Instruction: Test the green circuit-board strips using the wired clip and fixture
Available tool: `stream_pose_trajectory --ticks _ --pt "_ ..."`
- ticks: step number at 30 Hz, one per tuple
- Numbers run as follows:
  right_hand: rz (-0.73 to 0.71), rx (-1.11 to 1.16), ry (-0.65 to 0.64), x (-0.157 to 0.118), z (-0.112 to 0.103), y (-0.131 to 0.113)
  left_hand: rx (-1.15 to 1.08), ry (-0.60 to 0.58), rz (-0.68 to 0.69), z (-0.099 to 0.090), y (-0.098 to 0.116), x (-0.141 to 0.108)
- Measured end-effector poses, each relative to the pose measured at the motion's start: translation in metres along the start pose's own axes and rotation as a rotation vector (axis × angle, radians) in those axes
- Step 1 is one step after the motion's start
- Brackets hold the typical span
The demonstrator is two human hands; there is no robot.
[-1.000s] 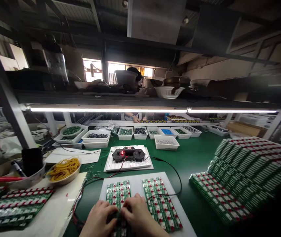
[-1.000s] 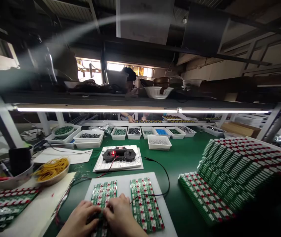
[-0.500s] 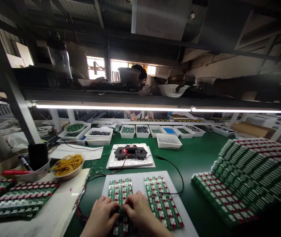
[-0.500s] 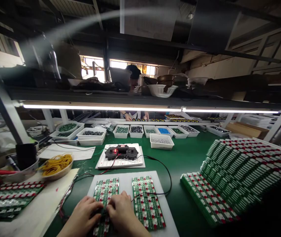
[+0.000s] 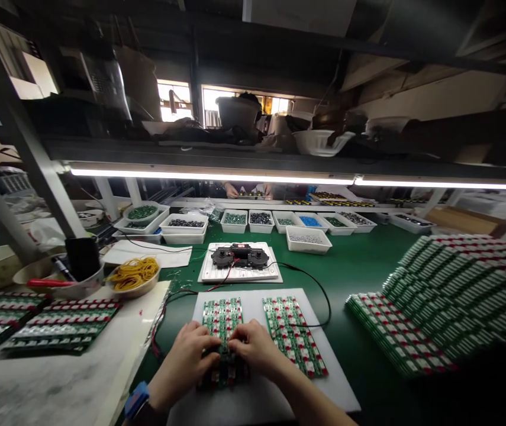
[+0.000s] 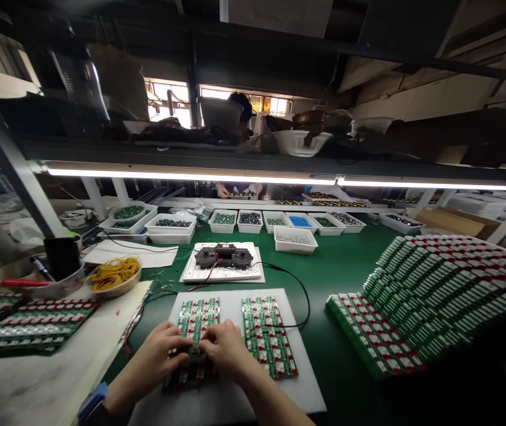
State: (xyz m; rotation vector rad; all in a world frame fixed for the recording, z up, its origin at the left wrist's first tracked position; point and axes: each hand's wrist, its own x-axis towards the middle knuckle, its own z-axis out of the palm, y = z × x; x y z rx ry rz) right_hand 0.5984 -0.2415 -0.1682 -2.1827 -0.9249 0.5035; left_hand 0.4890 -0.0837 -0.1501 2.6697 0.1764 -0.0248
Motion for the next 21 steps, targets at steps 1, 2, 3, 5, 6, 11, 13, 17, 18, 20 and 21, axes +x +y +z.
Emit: stream_pose_trajectory --ticks 1,2,3,5,6,11,13,17,18,20,21 --pt "0.002 -0.007 -0.020 -0.0001 -0.0002 0.0007 -0.012 -0.015 0.008 -0.0014 0.0001 -0.0007" --pt "0.004 -0.015 -0.037 -0.0001 0.0001 0.0018 -0.020 -0.028 0.012 -0.0025 0.0006 -0.0013" --pt "0.002 -0.021 -0.052 0.0001 0.0005 0.0031 -0.024 -0.039 0.013 -0.0031 0.0012 -0.0016" --pt "-0.015 -0.023 -0.069 0.0002 0.0012 0.0056 -0.028 -0.061 0.010 -0.0034 0.0025 -0.0016" --pt "-0.024 -0.019 -0.076 0.0000 0.0012 0.0064 -0.029 -0.069 0.005 -0.0033 0.0030 -0.0014" --pt "-0.029 0.007 -0.099 -0.0038 -0.0034 0.0038 -0.045 -0.091 0.005 -0.0009 0.0022 -0.0008" --pt "-0.024 0.001 -0.098 -0.0051 -0.0050 0.0021 -0.046 -0.088 0.008 0.0003 0.0011 -0.0009" --pt "-0.028 -0.011 -0.116 -0.0045 -0.0044 0.0020 -0.006 -0.102 0.008 0.0027 0.0002 -0.0003" --pt "-0.031 -0.003 -0.127 -0.0037 -0.0039 0.0024 0.016 -0.106 0.004 0.0030 0.0005 -0.0001" --pt "-0.028 0.017 -0.146 -0.0023 -0.0031 0.0025 0.052 -0.109 -0.008 0.0033 0.0019 0.0003" --pt "-0.023 0.021 -0.150 -0.0017 -0.0030 0.0022 0.061 -0.108 -0.015 0.0033 0.0029 0.0003"
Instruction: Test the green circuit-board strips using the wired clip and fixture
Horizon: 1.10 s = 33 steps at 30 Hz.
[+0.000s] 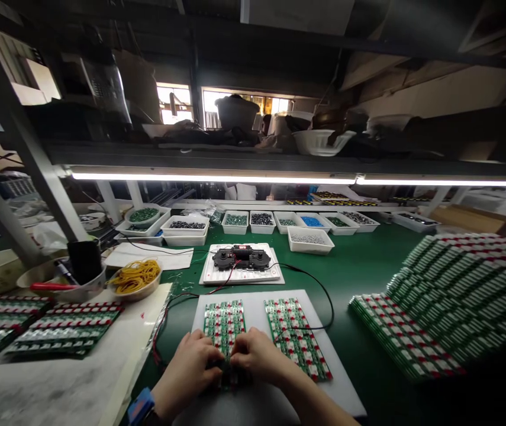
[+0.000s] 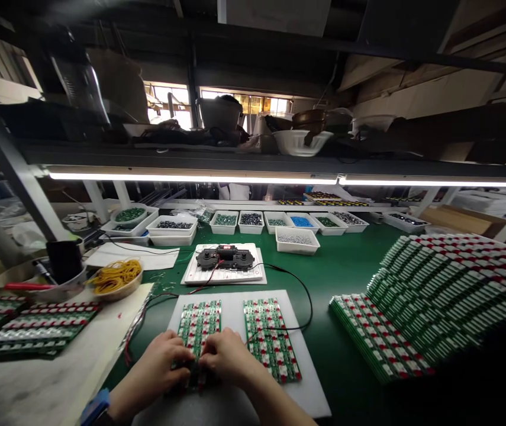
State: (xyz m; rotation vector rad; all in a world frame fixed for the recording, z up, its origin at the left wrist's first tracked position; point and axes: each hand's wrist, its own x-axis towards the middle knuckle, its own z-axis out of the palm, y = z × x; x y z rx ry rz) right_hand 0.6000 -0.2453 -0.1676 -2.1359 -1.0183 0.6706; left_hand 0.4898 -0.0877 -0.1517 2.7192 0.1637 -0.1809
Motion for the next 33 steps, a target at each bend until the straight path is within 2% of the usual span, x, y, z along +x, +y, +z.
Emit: stream_pose_trajectory --ticks 6,13,18,26,29,33 --pt "0.024 -0.053 0.016 -0.002 0.000 -0.004 -0.009 0.004 -0.034 -0.001 0.004 -0.002" --pt "0.119 -0.186 0.121 0.000 0.012 -0.007 -0.044 0.028 -0.043 0.002 0.002 -0.001" --pt "0.082 -0.220 0.100 -0.001 0.012 -0.009 -0.029 0.043 -0.045 0.005 0.001 0.000" --pt "0.048 -0.313 -0.031 -0.008 -0.003 -0.021 0.072 0.003 -0.092 0.006 0.011 -0.005" --pt "0.065 -0.290 0.010 -0.010 0.002 -0.018 0.121 0.004 -0.105 0.009 0.014 -0.008" --pt "0.062 -0.227 0.107 -0.010 0.018 -0.003 0.009 0.082 -0.090 0.022 0.004 -0.013"
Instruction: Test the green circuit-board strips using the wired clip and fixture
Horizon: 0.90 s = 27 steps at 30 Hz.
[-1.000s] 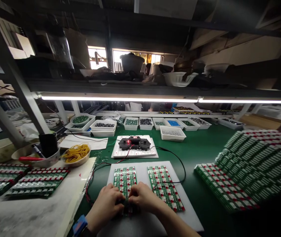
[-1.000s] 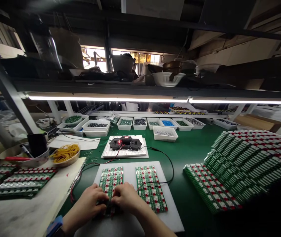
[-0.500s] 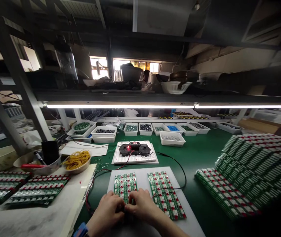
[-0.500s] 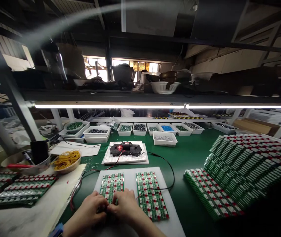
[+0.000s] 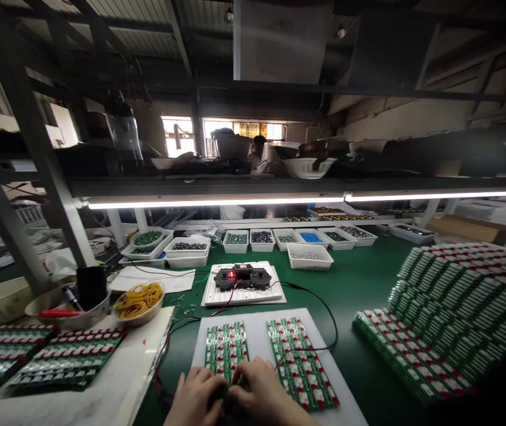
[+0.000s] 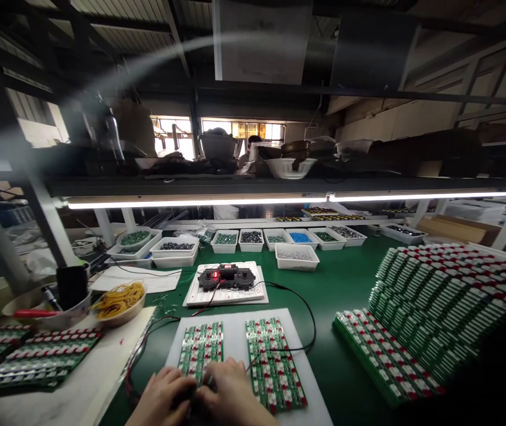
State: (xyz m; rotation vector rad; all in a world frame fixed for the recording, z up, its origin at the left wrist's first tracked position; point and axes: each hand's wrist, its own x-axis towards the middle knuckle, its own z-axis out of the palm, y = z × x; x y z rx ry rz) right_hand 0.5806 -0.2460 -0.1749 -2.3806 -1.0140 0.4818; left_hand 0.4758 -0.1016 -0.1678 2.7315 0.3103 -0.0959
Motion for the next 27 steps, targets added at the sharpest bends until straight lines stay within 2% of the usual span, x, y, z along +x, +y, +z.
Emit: stream_pose_trajectory --ticks 5,14,21,27 --pt "-0.043 0.033 0.068 -0.001 0.015 0.010 -0.111 0.114 0.039 0.017 -0.016 0.001" --pt "-0.079 0.058 0.102 0.000 0.019 0.013 -0.157 0.126 0.080 0.025 -0.026 0.006" --pt "-0.029 0.083 0.089 -0.001 0.014 0.007 -0.165 0.144 0.074 0.024 -0.022 0.004" --pt "0.019 0.128 0.093 0.000 0.014 0.003 -0.100 0.190 0.043 0.022 -0.011 0.000"
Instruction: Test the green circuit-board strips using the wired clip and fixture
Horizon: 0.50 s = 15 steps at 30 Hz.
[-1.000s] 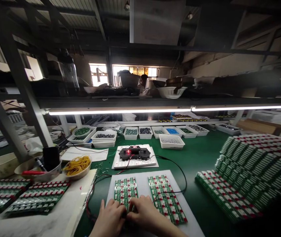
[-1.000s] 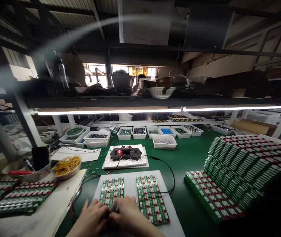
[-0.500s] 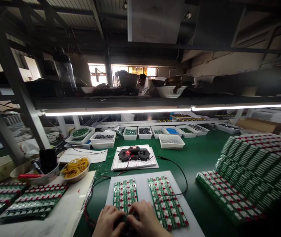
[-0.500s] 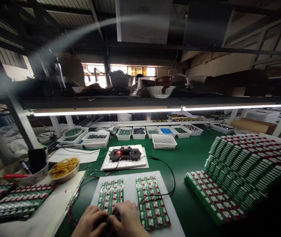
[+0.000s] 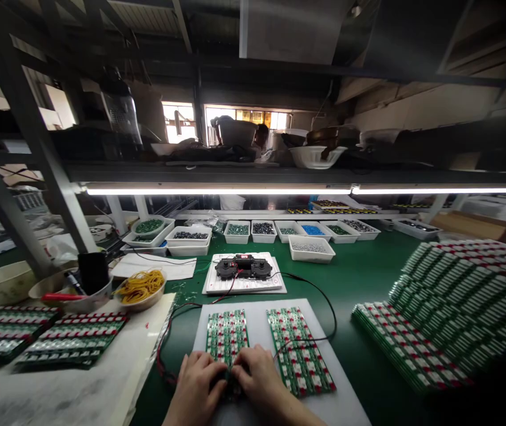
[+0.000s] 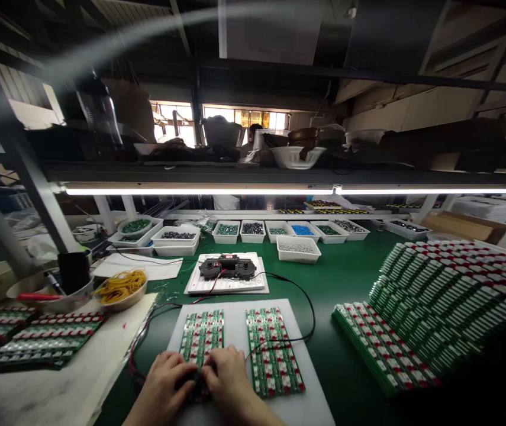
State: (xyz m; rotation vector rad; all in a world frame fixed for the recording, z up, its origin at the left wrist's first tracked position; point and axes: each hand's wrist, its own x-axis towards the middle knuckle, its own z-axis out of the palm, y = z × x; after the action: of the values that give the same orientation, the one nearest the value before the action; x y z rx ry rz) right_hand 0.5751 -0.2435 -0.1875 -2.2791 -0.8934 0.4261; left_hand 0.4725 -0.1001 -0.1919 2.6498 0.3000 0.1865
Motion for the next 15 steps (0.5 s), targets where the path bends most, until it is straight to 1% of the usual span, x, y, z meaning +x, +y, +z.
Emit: stream_pose_trajectory --ticks 3,6,11,15 --pt "-0.011 0.035 0.008 -0.002 -0.002 0.000 0.048 0.049 0.000 -0.004 0.009 -0.002" --pt "-0.038 0.091 0.026 -0.004 -0.006 0.000 0.072 0.058 0.006 -0.010 0.015 -0.004" --pt "-0.090 0.168 0.014 -0.005 -0.013 0.003 0.097 0.016 0.034 -0.022 0.019 -0.007" --pt "-0.105 0.199 -0.069 -0.004 -0.015 0.005 0.083 -0.039 0.055 -0.028 0.021 -0.010"
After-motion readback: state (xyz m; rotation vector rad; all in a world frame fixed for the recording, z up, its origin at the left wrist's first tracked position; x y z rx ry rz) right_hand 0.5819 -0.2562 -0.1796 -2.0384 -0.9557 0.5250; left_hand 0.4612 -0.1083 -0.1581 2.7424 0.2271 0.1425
